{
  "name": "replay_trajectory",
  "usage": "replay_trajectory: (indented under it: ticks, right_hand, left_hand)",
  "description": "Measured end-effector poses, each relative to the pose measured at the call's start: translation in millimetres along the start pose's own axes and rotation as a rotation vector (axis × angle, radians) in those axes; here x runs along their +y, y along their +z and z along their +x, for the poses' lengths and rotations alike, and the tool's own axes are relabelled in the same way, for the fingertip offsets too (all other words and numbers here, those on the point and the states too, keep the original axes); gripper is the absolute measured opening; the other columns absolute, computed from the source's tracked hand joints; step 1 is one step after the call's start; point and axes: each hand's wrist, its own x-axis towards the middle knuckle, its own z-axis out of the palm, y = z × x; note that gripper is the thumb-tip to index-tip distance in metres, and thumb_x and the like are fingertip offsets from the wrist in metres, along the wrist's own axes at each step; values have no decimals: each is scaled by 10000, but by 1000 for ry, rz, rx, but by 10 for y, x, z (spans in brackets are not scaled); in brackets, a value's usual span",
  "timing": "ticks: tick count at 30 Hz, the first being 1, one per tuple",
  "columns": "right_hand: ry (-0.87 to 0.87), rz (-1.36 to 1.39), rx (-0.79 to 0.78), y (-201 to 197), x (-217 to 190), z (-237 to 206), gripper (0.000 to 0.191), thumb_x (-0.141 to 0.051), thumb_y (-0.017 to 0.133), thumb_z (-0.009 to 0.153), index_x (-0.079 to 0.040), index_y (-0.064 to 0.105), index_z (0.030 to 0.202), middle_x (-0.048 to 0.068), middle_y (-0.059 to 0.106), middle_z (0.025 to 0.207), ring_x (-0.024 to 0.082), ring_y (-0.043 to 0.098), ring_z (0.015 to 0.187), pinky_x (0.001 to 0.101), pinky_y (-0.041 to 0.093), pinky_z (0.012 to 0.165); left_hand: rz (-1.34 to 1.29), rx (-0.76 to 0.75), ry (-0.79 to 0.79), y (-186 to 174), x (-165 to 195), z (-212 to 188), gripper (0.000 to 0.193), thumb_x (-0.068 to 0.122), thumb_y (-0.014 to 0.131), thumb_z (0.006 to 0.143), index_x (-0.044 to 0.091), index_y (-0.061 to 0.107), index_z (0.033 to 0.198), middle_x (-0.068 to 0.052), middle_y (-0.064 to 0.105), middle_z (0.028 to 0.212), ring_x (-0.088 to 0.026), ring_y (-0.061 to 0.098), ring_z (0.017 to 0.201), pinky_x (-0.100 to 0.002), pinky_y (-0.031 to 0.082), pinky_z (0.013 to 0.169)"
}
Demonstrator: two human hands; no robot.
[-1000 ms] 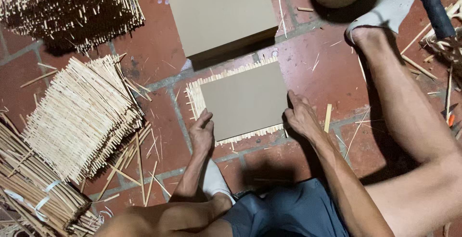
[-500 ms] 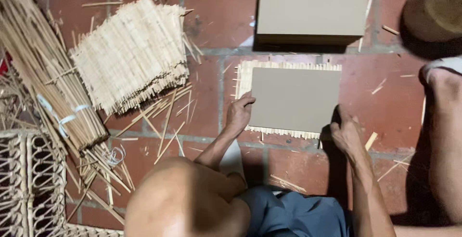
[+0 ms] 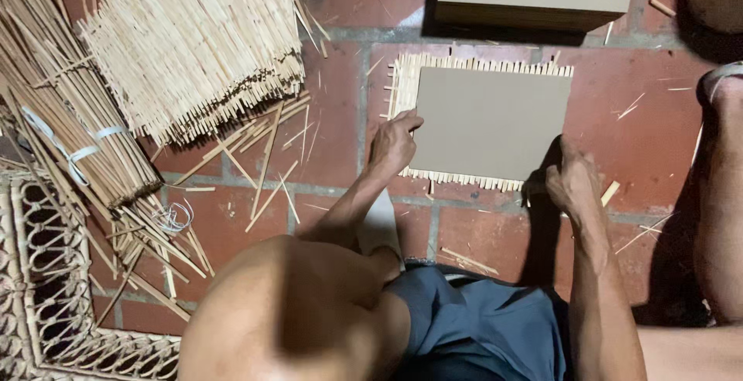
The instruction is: The person arranges thin bamboo sticks into a rectangular mat on the floor, applies glue to a cardboard sheet using a roller, and presses the bamboo mat onto the glued surface. The person repeats this process to create multiple finished mats.
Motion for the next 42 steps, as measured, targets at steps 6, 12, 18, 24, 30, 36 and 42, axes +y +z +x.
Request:
replay_trajectory:
  ticks: [6, 12, 18, 24, 30, 36, 42]
  right_hand:
    - [21, 3, -15, -212, -240, -62, 640, -49, 589, 857, -58, 543, 1495, 353, 657, 1193, 499, 615, 1164, 591, 455, 1019]
    - [-85, 212, -2, -280, -259, -50, 628, 49, 510, 809, -2, 576, 1431, 317, 655, 1288, 460, 633, 1218, 504, 476, 1066]
    - [-87, 214, 24, -234, -179, -35, 669, 67, 506, 771, 28, 540, 1438, 330, 590, 1364, 472, 554, 1285, 498, 413, 1087]
    - [-3, 131, -38, -211, -218, -56, 705, 87, 486, 787, -4, 533, 1484, 359, 594, 1345, 477, 565, 1290, 504, 440, 1117]
    - [-214, 53, 70, -187, -242, -107, 716, 131, 459, 737, 58, 536, 1446, 409, 596, 1274, 542, 564, 1219, 553, 449, 1031]
    - [-100, 82, -10, -298, -364, -141, 528, 114, 437, 793, 36, 587, 1294, 376, 631, 1212, 537, 591, 1181, 591, 460, 1028]
    - [-93, 85, 7, -393, -509, -204, 602, 106, 454, 765, 12, 570, 1348, 395, 601, 1192, 566, 559, 1145, 606, 439, 982]
  left_hand:
    - [72, -62, -31, -70, 22, 67, 439, -92, 507, 788, 52, 759, 1118, -161, 675, 1331, -321, 687, 1174, -394, 527, 1025]
    - [27, -143, -120, -131, 49, 109, 445, -71, 561, 774, 106, 762, 1130, -115, 657, 1353, -295, 673, 1180, -386, 525, 1007]
    - [32, -159, -70, -149, 17, 123, 415, -53, 552, 805, 111, 762, 1122, -119, 665, 1336, -282, 683, 1193, -375, 541, 1013]
    - [60, -154, -83, -128, -19, 114, 426, -69, 548, 817, 114, 771, 1131, -125, 659, 1341, -302, 670, 1188, -390, 527, 1020]
    - [117, -138, -43, -111, -19, 99, 467, -89, 529, 780, 116, 773, 1120, -113, 663, 1347, -292, 688, 1167, -411, 532, 1010]
    - [133, -138, -22, -159, 44, 93, 451, -76, 547, 779, 112, 772, 1122, -121, 663, 1347, -300, 698, 1153, -424, 537, 1007]
    - [124, -139, 8, -184, 57, 72, 337, -24, 612, 785, 67, 768, 1069, -189, 651, 1321, -356, 689, 1108, -449, 534, 958]
